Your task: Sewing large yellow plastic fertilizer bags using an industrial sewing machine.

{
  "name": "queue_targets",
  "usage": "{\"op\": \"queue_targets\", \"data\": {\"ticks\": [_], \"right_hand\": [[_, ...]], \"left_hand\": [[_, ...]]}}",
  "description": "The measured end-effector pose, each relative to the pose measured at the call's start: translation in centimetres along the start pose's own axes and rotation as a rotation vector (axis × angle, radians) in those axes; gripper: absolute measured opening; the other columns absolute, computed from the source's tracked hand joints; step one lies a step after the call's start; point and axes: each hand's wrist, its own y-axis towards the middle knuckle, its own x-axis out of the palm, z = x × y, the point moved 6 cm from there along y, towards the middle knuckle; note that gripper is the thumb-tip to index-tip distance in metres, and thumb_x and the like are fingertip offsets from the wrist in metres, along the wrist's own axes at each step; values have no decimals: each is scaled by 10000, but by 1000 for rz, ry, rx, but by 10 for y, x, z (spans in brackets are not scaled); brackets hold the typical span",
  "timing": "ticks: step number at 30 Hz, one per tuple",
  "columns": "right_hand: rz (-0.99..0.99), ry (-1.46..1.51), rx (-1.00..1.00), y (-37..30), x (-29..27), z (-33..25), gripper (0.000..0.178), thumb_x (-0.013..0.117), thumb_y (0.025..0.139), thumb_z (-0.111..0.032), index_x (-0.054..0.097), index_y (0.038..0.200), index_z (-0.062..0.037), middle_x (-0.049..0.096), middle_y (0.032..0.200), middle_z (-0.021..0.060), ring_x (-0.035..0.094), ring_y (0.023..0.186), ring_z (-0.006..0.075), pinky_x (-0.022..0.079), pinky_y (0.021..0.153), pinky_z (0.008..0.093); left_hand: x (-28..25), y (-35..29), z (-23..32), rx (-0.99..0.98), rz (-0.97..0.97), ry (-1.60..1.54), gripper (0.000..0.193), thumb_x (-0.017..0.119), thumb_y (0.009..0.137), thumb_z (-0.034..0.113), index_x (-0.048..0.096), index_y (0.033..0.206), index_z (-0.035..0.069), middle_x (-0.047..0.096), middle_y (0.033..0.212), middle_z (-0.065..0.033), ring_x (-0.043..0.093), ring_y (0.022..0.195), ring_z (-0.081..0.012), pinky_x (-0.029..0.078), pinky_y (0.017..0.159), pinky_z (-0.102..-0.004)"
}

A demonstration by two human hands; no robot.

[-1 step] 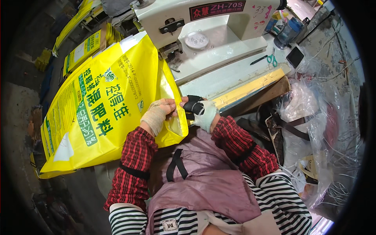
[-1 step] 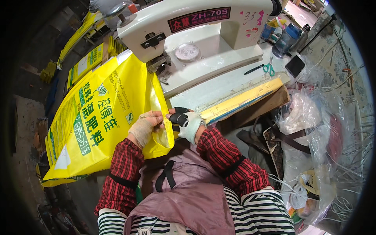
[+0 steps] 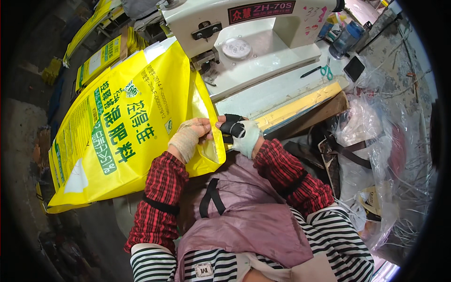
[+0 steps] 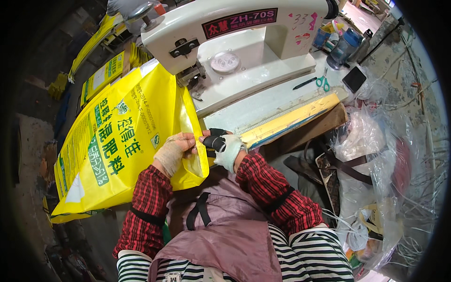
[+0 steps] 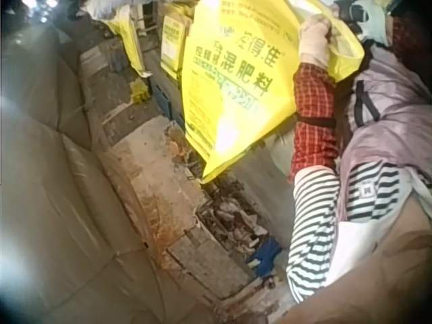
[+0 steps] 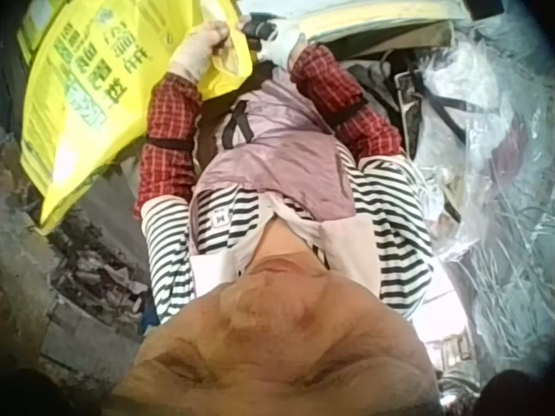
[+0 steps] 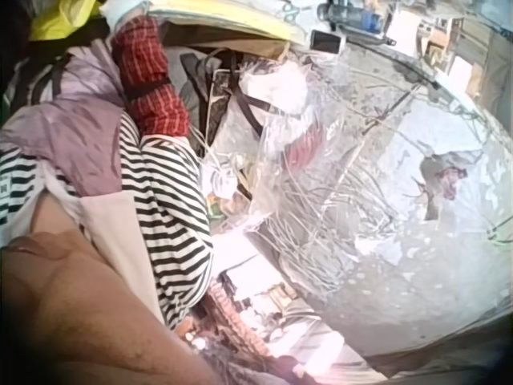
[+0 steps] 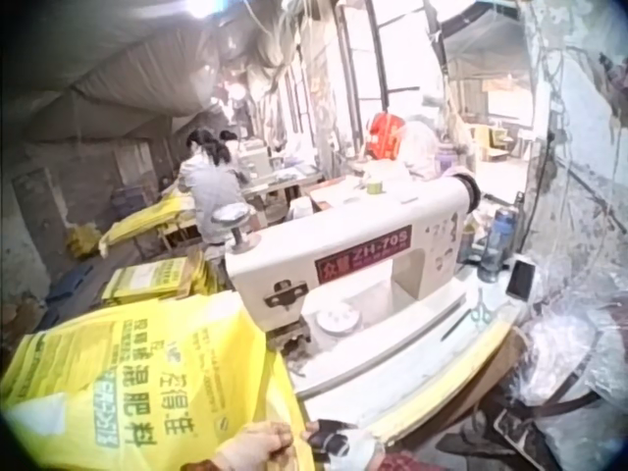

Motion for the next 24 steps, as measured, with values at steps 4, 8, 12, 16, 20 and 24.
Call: {"op": "queue_targets", "data": {"ticks": [4, 8, 12, 16, 20, 24], "right_hand": [[-20, -31, 13, 10, -6, 6, 373, 709, 806, -36, 548, 1141, -6, 673, 956, 156, 688, 812, 282, 572, 741, 391], [-30, -68, -39, 9, -9, 5, 392, 721, 803, -64, 554, 1154, -11, 669, 961, 143, 677, 829, 253, 564, 754, 369], [80, -167, -59, -5, 5, -2, 387, 729, 805, -102, 569, 1147, -17, 661, 982, 119, 651, 870, 212, 549, 783, 349], [-101, -471, -341, -5, 8, -8, 300, 723, 816, -144, 619, 1072, -27, 666, 940, 87, 642, 849, 184, 536, 766, 310], [-148, -595, -398, 5, 0, -9, 222, 699, 835, -167, 654, 1012, -41, 670, 891, 64, 634, 808, 158, 515, 729, 266], [-105, -892, -497, 5, 5, -20, 191, 666, 844, -179, 666, 987, -52, 675, 873, 60, 624, 819, 145, 499, 739, 261]], "left_hand": [[-1, 4, -3, 26, -60, -30, 134, 579, 892, 135, 660, 970, 62, 623, 787, 33, 526, 660, -53, 369, 591, -190], [14, -11, 18, 57, 164, 123, 130, 635, 852, 117, 666, 955, 44, 634, 812, 11, 546, 676, -79, 410, 620, -216], [8, -8, -3, 191, 241, 180, 123, 660, 827, 99, 667, 920, 20, 653, 821, -16, 561, 689, -102, 454, 665, -259], [20, -26, 18, 635, 391, 734, 138, 652, 808, 87, 683, 941, 61, 605, 783, -88, 588, 741, -227, 467, 698, -325], [32, -41, 24, 885, 366, 944, 162, 631, 755, 40, 672, 910, 64, 507, 770, -122, 531, 790, -317, 438, 684, -387], [43, -53, 28, 840, 269, 1087, 206, 619, 739, 116, 647, 928, 40, 515, 789, -131, 526, 804, -327, 418, 696, -415]]}}
